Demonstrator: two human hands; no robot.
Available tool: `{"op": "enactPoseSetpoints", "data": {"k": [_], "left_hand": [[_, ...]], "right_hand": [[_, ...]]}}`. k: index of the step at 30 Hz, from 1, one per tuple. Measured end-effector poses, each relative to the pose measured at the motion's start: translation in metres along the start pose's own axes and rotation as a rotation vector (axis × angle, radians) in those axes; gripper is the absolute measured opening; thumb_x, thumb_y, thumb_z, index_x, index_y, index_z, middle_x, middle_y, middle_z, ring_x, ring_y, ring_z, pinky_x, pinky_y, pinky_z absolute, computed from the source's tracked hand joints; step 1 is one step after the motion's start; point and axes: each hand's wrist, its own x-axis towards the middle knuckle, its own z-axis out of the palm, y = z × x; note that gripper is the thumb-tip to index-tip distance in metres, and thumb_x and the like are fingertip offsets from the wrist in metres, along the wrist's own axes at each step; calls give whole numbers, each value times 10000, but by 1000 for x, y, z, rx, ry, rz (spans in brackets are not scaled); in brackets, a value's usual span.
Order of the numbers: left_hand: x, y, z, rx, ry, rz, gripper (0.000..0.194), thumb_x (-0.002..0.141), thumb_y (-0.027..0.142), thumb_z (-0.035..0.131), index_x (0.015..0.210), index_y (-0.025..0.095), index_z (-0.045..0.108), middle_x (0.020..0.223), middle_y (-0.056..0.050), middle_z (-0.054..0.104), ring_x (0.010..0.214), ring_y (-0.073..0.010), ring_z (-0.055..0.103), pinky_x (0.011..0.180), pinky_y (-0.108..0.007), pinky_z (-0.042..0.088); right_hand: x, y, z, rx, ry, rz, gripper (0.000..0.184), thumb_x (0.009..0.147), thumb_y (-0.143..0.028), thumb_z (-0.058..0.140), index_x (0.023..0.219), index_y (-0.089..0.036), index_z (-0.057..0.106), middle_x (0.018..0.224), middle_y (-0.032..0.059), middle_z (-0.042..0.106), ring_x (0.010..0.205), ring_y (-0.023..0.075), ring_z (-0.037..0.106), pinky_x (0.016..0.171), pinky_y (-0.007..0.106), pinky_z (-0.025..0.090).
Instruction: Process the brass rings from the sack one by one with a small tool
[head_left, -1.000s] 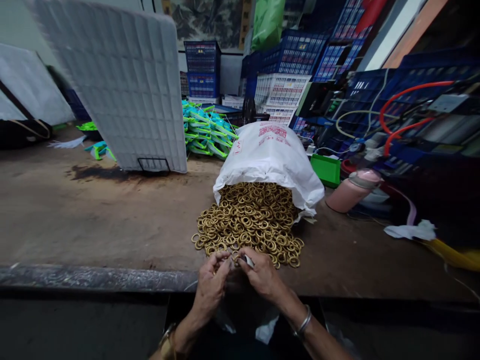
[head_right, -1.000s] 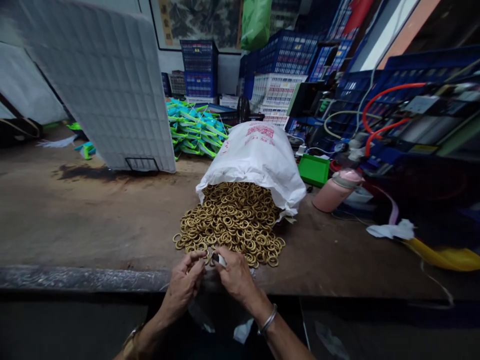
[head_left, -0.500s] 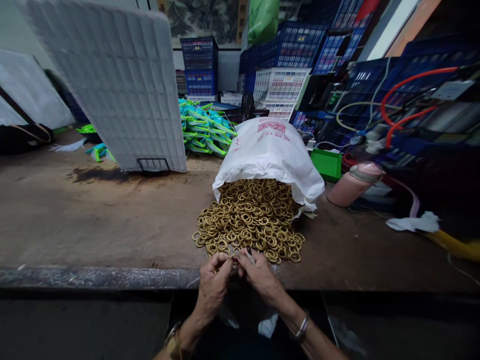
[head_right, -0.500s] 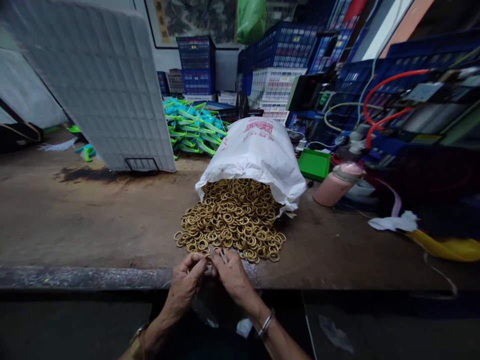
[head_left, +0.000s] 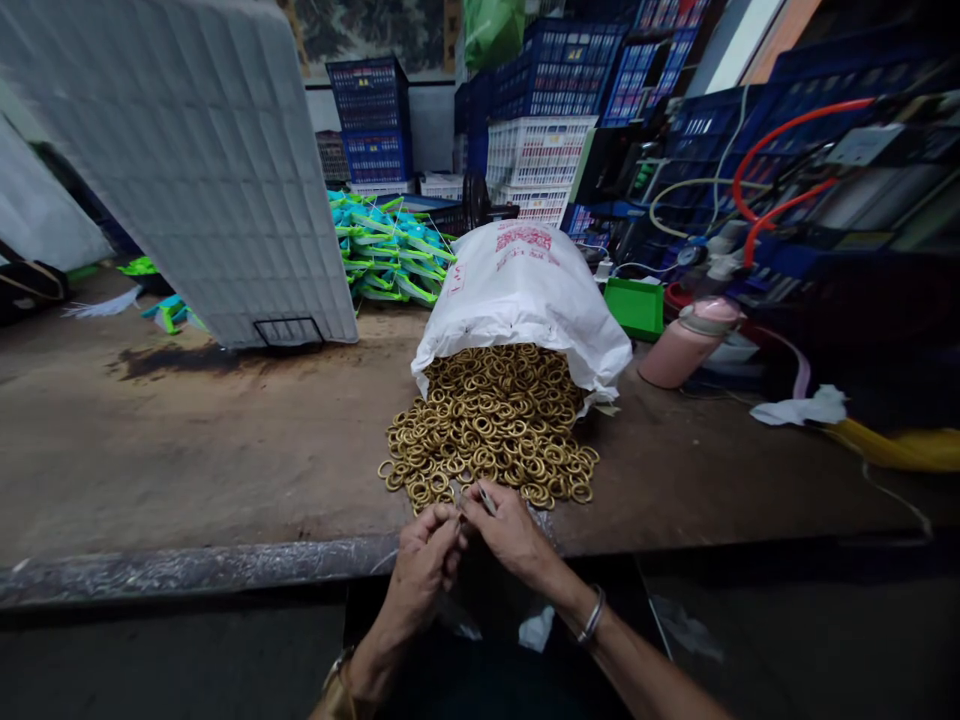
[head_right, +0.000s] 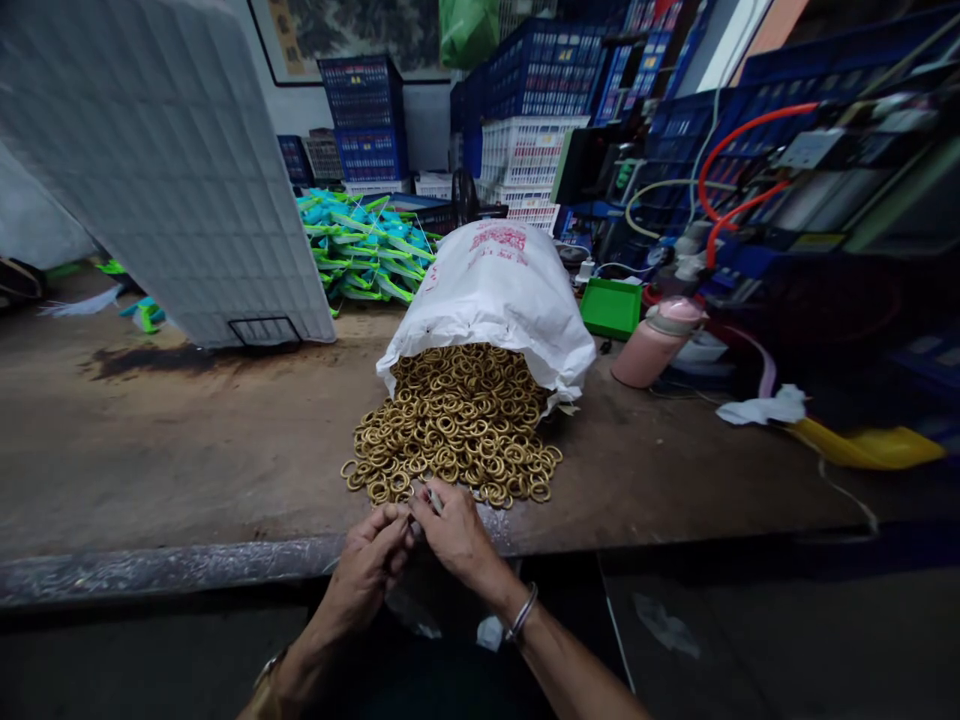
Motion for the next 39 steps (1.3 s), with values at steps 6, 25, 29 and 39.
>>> {"op": "enactPoseSetpoints", "data": {"k": [6,25,29,39], "left_hand": [[-2,-2,0,-137,-92,-48,289,717,430,584,719,174,449,593,59,497,367,-14,309,328,-132,200],[-4,-6,0,-59,-94,37,285,756,449,542,741,189,425,522,83,409,372,-26,283,365,-150,200],[-4,-5,1,-4,-79,57,317,737,474,552,709,187,420,497,87,386,376,-32,275,372,-155,202],[-30,-5,2,74,-314,-46,272,741,418,561,683,160,497,550,30,509,377,-28,314,358,-157,211]], "right_hand": [[-2,8,1,101,-59,4,244,790,-325,434,614,-167,496,531,-53,434,522,80,391,522,194,326],[-20,12,0,-510,-118,-156,198,678,-67,386,763,-195,511,631,-9,565,559,113,448,533,218,235],[-20,7,0,-590,-131,-170,251,649,-46,375,796,-199,509,662,-3,583,569,119,463,532,235,211],[-18,27,-19,-651,-40,-36,233,703,-46,391,838,-191,513,680,11,590,626,128,526,557,212,272]]}}
